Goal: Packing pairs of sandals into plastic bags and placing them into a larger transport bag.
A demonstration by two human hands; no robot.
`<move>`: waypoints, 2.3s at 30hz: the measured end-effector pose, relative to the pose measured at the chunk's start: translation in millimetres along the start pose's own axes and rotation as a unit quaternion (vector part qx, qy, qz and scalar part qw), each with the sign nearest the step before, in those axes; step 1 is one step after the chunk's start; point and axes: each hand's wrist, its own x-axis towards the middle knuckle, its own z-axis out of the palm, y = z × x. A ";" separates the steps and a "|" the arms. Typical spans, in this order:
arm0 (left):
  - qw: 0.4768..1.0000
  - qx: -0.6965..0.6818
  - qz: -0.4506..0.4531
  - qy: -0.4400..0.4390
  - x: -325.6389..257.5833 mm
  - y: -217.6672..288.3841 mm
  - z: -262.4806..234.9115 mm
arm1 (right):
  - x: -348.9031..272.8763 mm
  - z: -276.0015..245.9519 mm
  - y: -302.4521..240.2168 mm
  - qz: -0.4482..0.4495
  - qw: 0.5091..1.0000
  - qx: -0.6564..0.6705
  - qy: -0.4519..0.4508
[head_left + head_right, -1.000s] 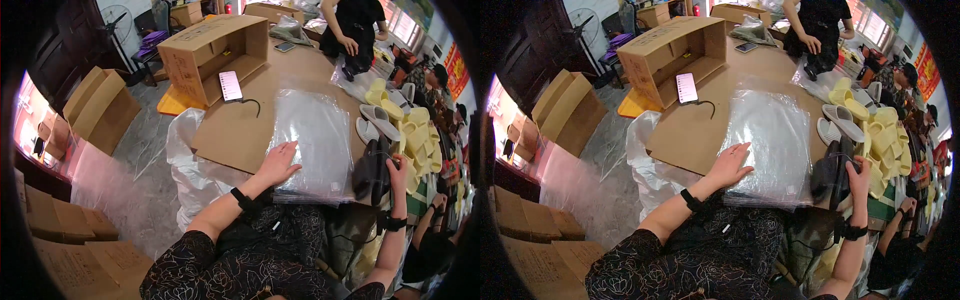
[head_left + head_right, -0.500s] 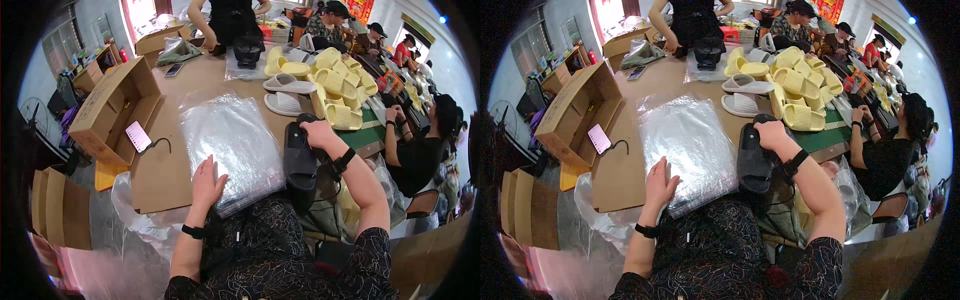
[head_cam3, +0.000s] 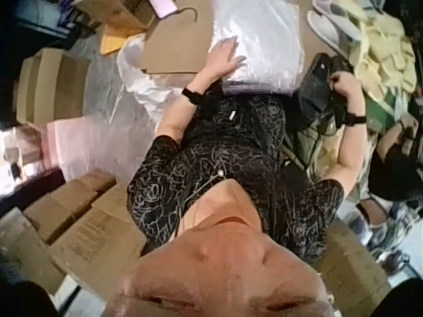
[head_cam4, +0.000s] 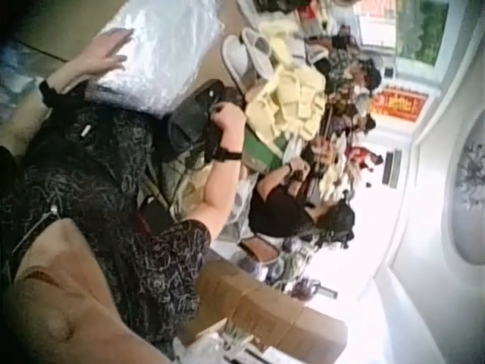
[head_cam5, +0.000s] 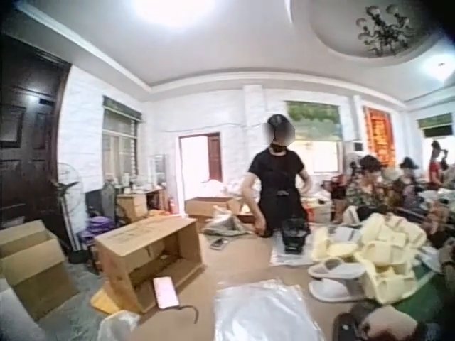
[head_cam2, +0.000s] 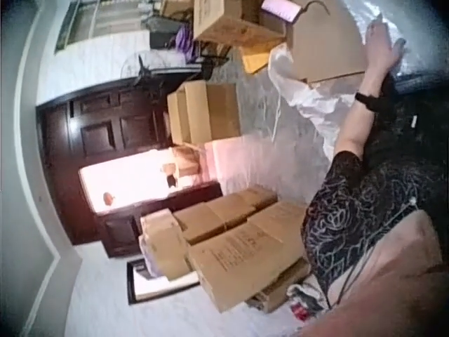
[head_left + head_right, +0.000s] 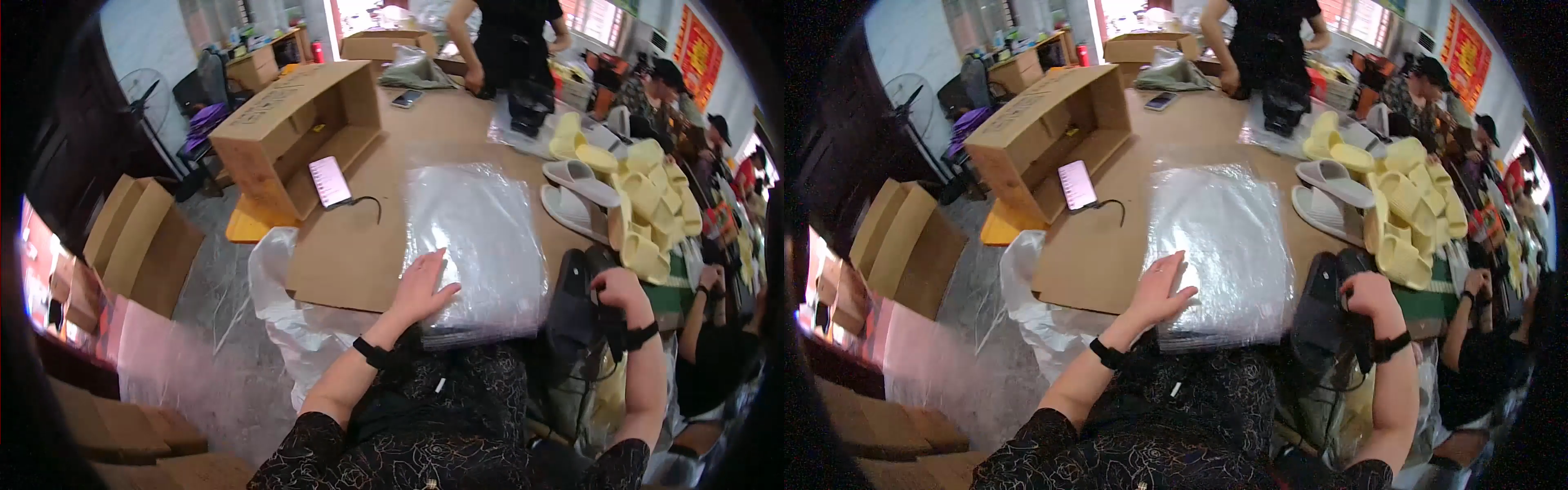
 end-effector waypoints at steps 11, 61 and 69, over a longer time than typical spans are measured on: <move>0.982 0.029 -0.143 0.118 64.7 -74.3 -93.0 | 8.9 -8.9 -1.2 0.026 0.993 0.108 -0.030; 0.944 0.108 0.188 -0.248 2.8 24.6 -34.2 | -39.5 -23.8 -15.5 -0.012 0.997 0.075 -0.021; 0.967 0.088 0.173 -0.162 -18.8 12.9 -19.2 | -40.3 -2.6 -15.3 -0.017 0.996 0.083 -0.026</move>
